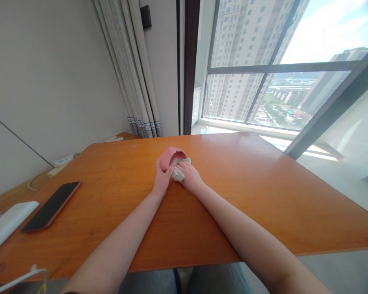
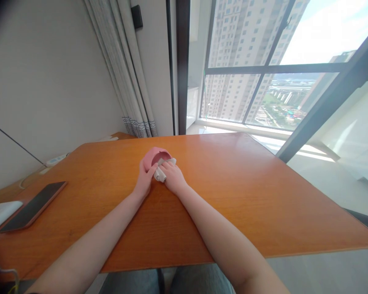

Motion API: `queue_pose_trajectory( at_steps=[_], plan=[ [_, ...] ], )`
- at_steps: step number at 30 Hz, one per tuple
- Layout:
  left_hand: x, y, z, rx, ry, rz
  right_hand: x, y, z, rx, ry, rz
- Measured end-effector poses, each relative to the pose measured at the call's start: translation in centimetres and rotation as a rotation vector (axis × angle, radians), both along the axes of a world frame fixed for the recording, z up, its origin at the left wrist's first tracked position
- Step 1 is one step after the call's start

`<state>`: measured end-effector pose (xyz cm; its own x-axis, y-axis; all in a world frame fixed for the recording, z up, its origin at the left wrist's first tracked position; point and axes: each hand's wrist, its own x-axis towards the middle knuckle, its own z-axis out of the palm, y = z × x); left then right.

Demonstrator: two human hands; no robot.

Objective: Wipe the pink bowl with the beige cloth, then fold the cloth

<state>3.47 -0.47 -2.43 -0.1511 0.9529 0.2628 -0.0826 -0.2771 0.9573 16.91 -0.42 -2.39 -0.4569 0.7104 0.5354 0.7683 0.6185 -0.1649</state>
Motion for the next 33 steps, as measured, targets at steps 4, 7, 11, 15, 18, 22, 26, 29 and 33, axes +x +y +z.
queue_pose_trajectory(
  at_steps=[4, 7, 11, 15, 18, 22, 26, 29, 33],
  plan=[
    [-0.1, 0.2, -0.2, 0.035, -0.042, -0.004, -0.7, 0.2, -0.3, -0.006, 0.054, 0.002],
    [-0.7, 0.5, 0.5, 0.032, 0.077, 0.02, -0.1, 0.6, -0.2, -0.006, 0.02, 0.071],
    [-1.2, 0.7, 1.7, 0.027, 0.246, 0.01, 1.1, 1.0, 0.1, -0.025, -0.06, 0.072],
    [-0.8, 0.4, 1.5, 0.022, 0.198, 0.033, 0.9, 0.9, 0.2, -0.015, -0.055, 0.045],
    [0.0, -0.1, 0.3, 0.033, 0.055, 0.065, -0.1, 0.5, -0.1, -0.006, 0.024, 0.041],
    [0.5, -0.3, -0.9, -0.012, 0.02, 0.089, -0.7, 0.5, -0.5, -0.037, 0.086, 0.09],
    [-0.2, 0.1, -0.1, -0.034, 0.119, 0.072, 0.4, 0.9, -0.6, -0.059, 0.031, 0.098],
    [-0.8, 0.3, 0.7, 0.012, 0.205, -0.024, 1.3, 1.1, -0.6, -0.075, -0.014, 0.069],
    [-0.4, 0.2, 0.2, 0.006, 0.095, -0.004, 0.9, 0.8, -0.4, -0.071, -0.009, 0.059]
  ],
)
